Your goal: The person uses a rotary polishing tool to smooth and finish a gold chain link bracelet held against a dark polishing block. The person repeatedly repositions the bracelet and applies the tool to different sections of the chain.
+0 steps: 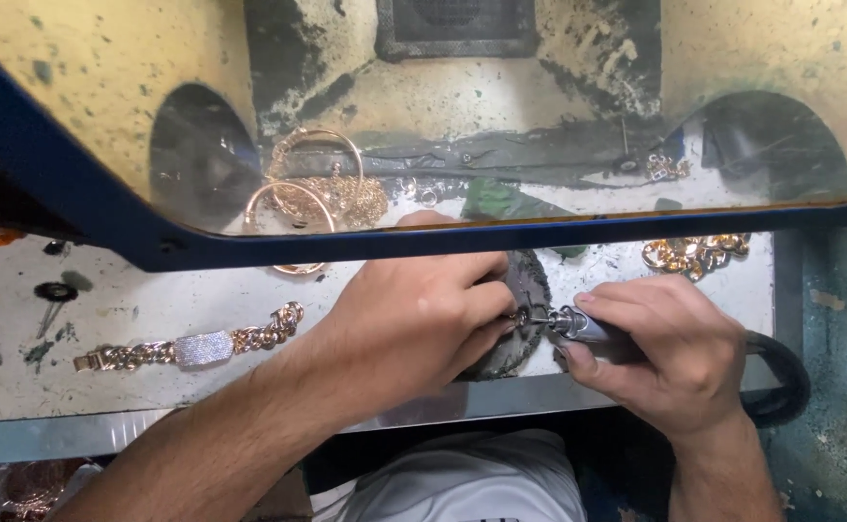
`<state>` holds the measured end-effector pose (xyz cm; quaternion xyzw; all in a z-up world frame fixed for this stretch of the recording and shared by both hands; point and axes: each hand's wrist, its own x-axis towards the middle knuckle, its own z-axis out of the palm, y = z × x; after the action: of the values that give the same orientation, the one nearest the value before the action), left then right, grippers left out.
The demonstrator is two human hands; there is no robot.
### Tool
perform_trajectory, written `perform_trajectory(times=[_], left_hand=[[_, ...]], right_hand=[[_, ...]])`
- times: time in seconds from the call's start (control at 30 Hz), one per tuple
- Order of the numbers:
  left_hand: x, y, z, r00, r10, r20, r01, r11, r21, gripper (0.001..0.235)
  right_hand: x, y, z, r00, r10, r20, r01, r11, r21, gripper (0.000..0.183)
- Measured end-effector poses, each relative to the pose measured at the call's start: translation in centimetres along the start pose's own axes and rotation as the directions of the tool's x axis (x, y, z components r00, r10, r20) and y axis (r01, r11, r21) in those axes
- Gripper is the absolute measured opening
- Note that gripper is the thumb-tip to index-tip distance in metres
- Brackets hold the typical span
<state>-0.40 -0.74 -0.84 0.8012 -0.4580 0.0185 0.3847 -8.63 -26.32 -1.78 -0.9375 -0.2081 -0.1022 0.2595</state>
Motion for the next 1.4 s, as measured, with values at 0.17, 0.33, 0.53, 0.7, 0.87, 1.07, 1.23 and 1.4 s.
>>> perform_trajectory(times=[0.17,0.33,0.53,0.7,0.87,1.07,1.23,1.4], left_hand=[[0.2,0.1,-0.6,0.999,0.026,-0.028,-0.027,0.999,-0.018,0.02],[0.1,-0.1,-0.4,1.0,0.022,0.014,-0.022,1.0,-0.005,0.021],[0.0,-0.2,0.1,1.0,0.013,0.018,-0.013,1.0,0.013,0.02],[-0.3,0.2,1.2,0.997,-0.071,-0.036,0.074,0.992,0.1,0.023],[-0.3,0.5,1.9,0.992,-0.069,-0.106,0.086,0.983,0.159,0.021],[-0.4,0.4,1.9,0.993,-0.077,-0.085,0.09,0.983,0.163,0.02],[0.2,-0.6,-0.1,1.0,0.009,0.026,-0.007,0.997,-0.076,0.008],[0.1,-0.9,0.1,0.998,0.064,0.017,-0.063,0.996,-0.057,0.008]], right_hand=[[0.7,-0.4,-0.1,0.995,-0.078,-0.07,0.079,0.997,0.012,0.033],[0.1,0.2,0.2,1.0,-0.012,-0.007,0.012,1.0,0.019,0.036],[0.0,0.2,0.1,1.0,0.014,0.005,-0.014,0.999,0.041,0.034],[0.6,-0.7,-0.3,0.992,-0.07,-0.109,0.069,0.998,-0.006,0.033],[0.4,-0.4,0.1,0.994,-0.064,-0.093,0.061,0.997,-0.044,0.033],[0.1,-0.1,0.2,0.998,-0.035,-0.046,0.034,0.999,-0.024,0.035],[0.5,-0.4,-0.1,0.991,-0.077,-0.111,0.079,0.997,0.013,0.031],[0.2,-0.2,0.1,0.998,-0.057,-0.041,0.057,0.998,0.004,0.033]])
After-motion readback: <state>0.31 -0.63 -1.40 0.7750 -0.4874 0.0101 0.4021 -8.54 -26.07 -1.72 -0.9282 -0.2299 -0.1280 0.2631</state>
